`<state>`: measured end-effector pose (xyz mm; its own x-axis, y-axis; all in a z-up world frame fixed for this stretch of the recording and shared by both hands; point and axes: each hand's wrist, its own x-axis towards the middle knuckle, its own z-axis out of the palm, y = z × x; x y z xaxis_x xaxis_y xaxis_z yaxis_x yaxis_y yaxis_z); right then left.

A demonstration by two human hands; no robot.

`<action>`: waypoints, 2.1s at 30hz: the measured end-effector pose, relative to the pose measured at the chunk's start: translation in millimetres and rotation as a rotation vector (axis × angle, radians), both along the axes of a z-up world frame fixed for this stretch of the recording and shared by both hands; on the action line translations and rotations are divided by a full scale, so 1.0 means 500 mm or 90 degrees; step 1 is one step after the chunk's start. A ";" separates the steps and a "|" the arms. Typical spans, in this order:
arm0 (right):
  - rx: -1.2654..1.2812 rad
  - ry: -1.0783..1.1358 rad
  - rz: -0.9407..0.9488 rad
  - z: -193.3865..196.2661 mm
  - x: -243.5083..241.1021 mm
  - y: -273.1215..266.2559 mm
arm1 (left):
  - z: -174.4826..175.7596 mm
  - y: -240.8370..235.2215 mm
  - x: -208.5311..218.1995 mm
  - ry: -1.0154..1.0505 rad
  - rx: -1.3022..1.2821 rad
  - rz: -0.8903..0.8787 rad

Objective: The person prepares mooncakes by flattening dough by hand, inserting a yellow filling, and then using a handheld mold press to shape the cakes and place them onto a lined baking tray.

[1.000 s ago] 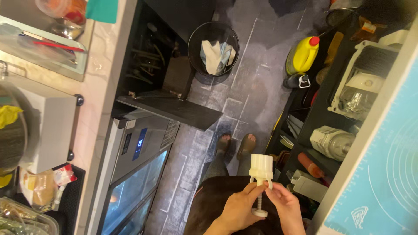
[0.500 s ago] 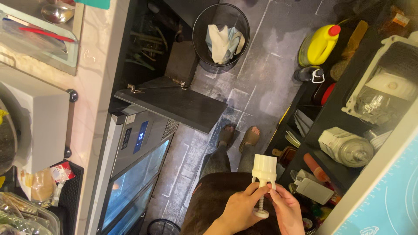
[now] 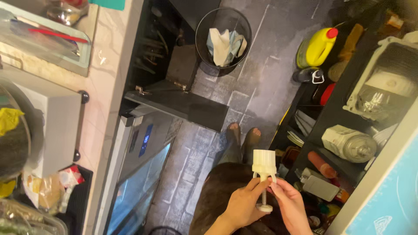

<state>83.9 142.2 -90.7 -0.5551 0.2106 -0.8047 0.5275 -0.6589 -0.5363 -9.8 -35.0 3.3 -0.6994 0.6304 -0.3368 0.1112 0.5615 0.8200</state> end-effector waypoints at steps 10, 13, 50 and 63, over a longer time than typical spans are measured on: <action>0.069 0.047 -0.028 0.029 0.010 -0.056 | 0.012 -0.069 -0.003 0.066 0.115 -0.019; 0.082 0.124 -0.052 0.030 0.045 -0.051 | 0.031 -0.077 0.007 0.108 0.145 -0.029; 0.206 0.267 0.266 0.114 -0.435 0.235 | 0.004 0.189 -0.405 0.153 0.132 -0.040; 0.157 0.158 0.123 0.196 -0.407 0.296 | 0.096 0.269 -0.430 0.017 0.170 -0.035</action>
